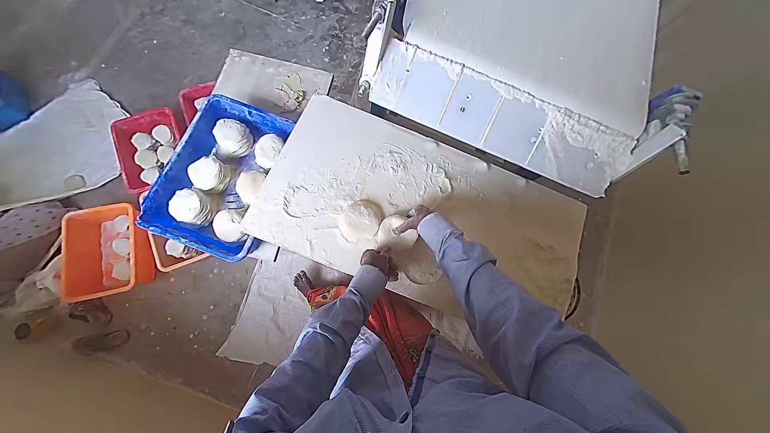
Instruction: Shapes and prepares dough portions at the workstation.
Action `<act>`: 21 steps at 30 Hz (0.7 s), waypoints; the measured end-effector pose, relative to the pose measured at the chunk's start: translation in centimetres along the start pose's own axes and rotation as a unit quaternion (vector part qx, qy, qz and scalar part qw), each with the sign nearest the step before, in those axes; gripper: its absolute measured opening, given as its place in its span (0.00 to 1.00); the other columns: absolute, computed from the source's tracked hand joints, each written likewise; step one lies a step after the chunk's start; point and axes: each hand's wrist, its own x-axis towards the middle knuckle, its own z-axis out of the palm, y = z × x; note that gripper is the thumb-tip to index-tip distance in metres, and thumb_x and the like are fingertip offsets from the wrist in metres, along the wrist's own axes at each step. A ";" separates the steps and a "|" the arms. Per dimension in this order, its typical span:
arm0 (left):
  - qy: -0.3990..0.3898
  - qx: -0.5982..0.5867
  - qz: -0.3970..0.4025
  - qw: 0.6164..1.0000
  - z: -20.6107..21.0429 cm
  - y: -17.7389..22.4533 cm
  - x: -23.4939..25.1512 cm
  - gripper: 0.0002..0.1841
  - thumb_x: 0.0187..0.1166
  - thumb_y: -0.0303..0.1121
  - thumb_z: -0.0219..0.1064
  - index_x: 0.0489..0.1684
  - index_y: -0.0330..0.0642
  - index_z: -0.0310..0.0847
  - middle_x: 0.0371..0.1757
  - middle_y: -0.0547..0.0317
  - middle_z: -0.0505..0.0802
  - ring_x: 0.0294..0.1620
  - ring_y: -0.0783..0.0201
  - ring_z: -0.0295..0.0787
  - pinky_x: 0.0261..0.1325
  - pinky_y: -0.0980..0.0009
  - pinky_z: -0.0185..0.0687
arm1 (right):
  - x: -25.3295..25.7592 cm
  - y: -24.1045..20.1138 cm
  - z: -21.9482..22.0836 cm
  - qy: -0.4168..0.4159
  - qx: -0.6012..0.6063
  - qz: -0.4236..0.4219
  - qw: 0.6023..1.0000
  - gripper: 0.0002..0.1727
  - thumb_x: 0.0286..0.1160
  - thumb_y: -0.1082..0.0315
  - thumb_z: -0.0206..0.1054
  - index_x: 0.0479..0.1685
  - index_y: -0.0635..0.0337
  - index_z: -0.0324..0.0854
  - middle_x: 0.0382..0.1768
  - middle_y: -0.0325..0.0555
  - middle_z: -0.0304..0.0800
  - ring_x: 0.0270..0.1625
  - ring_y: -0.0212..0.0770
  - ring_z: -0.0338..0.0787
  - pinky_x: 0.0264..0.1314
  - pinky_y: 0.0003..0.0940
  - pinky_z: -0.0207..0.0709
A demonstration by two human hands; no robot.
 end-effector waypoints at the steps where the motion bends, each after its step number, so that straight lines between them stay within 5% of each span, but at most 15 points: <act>1: -0.009 0.000 0.000 1.000 -0.3 -0.1 -0.2 0.22 0.94 0.44 0.53 0.64 0.29 0.77 0.42 0.40 0.91 0.29 0.54 0.89 0.35 0.59 0.88 | -0.4 -0.3 -0.1 -0.009 -0.005 0.009 1.000 0.44 0.60 0.46 0.86 0.70 0.71 0.80 0.74 0.69 0.79 0.80 0.61 0.77 0.82 0.61 0.65; 5: -0.018 -0.002 -0.006 1.000 -2.4 -1.4 -1.0 0.19 0.93 0.41 0.56 0.70 0.36 0.73 0.43 0.42 0.92 0.28 0.55 0.89 0.30 0.63 0.85 | -0.5 -0.2 0.7 0.006 -0.022 0.000 1.000 0.43 0.59 0.45 0.86 0.68 0.70 0.82 0.72 0.68 0.81 0.78 0.62 0.79 0.80 0.63 0.68; 9: -0.017 0.018 0.033 0.999 -5.2 -3.3 -1.7 0.18 0.92 0.37 0.58 0.69 0.32 0.74 0.45 0.41 0.92 0.34 0.55 0.92 0.40 0.61 0.88 | -1.6 0.3 1.9 0.057 0.004 -0.041 0.998 0.41 0.58 0.47 0.86 0.67 0.67 0.82 0.68 0.68 0.85 0.74 0.64 0.82 0.77 0.65 0.71; 17: -0.005 0.024 0.094 0.995 -8.7 -5.1 -2.9 0.15 0.87 0.30 0.64 0.65 0.31 0.76 0.49 0.41 0.91 0.35 0.58 0.91 0.40 0.63 0.88 | -4.9 -0.1 2.8 0.180 0.084 -0.129 0.972 0.45 0.46 0.68 0.92 0.70 0.68 0.74 0.60 0.69 0.88 0.65 0.68 0.87 0.69 0.66 0.77; 21: -0.017 -0.075 0.177 0.981 -7.6 -2.7 -3.4 0.18 0.92 0.35 0.55 0.69 0.27 0.72 0.48 0.40 0.91 0.39 0.57 0.91 0.46 0.62 0.88 | -9.3 -1.7 1.8 0.221 0.070 -0.192 0.953 0.44 0.48 0.72 0.89 0.73 0.63 0.74 0.62 0.62 0.90 0.65 0.64 0.90 0.69 0.65 0.79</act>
